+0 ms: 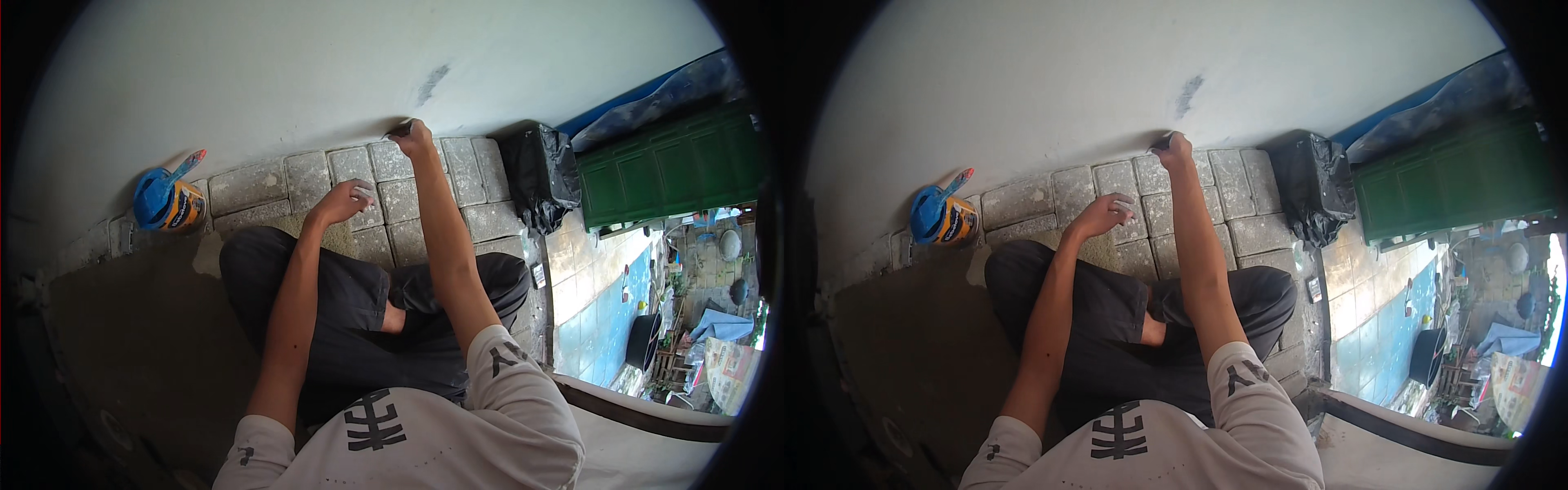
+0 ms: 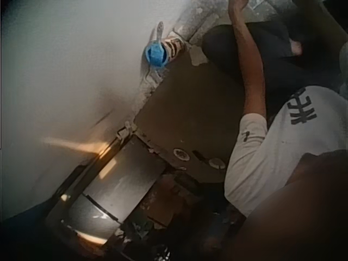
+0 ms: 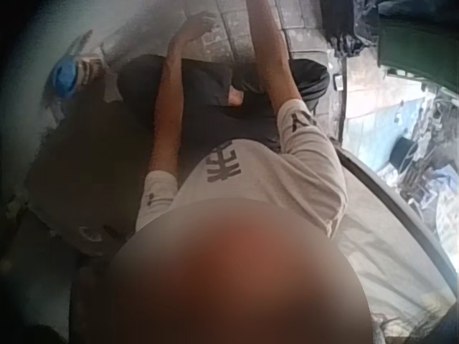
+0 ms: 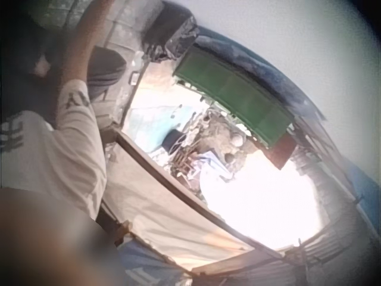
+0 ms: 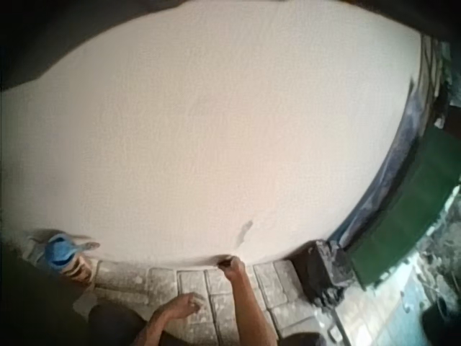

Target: Sanding a wall and applying putty or filler to patch a surface.

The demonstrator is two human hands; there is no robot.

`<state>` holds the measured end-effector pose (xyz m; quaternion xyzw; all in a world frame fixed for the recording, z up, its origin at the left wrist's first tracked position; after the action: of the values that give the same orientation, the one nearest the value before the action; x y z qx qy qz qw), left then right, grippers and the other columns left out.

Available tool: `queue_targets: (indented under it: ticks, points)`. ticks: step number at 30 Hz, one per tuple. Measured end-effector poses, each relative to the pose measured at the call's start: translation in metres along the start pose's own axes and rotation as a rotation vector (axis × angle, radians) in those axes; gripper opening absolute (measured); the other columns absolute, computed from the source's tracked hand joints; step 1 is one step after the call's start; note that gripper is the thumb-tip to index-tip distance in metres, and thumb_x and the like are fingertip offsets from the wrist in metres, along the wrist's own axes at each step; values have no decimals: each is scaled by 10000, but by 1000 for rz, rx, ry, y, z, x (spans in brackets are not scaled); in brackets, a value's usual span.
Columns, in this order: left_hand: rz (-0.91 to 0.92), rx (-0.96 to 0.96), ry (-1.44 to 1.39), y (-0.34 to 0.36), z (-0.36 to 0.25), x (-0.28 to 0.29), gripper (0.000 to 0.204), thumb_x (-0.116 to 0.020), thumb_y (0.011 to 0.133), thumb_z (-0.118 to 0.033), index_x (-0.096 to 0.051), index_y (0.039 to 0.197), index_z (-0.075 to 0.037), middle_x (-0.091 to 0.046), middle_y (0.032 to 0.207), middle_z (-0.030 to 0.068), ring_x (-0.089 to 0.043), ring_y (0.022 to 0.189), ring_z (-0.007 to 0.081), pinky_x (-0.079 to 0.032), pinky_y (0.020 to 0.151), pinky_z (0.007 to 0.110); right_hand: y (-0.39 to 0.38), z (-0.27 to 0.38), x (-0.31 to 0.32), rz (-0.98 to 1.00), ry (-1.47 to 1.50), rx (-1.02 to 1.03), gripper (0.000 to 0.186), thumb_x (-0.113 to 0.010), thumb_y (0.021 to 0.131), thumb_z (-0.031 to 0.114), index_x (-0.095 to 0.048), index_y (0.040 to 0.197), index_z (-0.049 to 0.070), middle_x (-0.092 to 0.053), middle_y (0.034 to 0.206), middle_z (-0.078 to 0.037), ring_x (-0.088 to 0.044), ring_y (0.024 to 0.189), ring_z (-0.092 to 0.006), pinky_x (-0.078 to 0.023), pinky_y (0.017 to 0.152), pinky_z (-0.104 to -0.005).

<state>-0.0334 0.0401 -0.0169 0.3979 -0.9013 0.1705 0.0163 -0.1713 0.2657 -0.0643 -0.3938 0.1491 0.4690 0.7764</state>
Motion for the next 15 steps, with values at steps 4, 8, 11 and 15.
queue_targets:
  ticks: [4, 8, 11, 15]
  points:
    - [-3, -19, -11, -1, -4, -2, 381, -682, 908, -208, -589, 1238, -41, -723, 966, 106, -671, 862, 143, -495, 774, 322, 4, 4, 10, 6, -259, 80, 309, -403, 951, 118, -534, 1157, -71, -618, 1087, -249, -597, 1027, -396, -420, 990, -615]
    - [-15, -24, -20, -3, -4, 1, 372, -673, 915, -202, -588, 1239, -40, -723, 963, 113, -670, 859, 136, -496, 766, 321, 1, -1, 8, -22, -141, 103, 313, -357, 949, 64, -521, 1172, -81, -598, 1160, -255, -564, 1135, -403, -392, 1013, -625]
    - [-8, -6, 10, 2, -3, -1, 354, -667, 920, -182, -587, 1235, -43, -721, 964, 108, -666, 863, 130, -498, 758, 314, 0, 7, 16, 8, -142, 126, 339, -341, 935, 25, -476, 1229, -76, -554, 1245, -247, -545, 1167, -400, -359, 1052, -627]
    - [-27, -36, -25, 5, 7, 2, 343, -662, 926, -177, -583, 1233, -46, -718, 963, 99, -663, 860, 141, -504, 750, 307, -14, 1, 13, 74, -61, 105, 369, -358, 916, -12, -431, 1274, -63, -515, 1307, -231, -521, 1202, -391, -307, 1101, -624]
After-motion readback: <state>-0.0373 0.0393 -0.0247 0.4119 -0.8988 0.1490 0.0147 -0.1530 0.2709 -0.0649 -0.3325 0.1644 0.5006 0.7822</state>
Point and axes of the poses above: each hand's wrist, its own y-axis towards the middle knuckle, its own x-axis out of the back of the hand, z = x × y, the point moved 6 cm from there along y, towards the middle knuckle
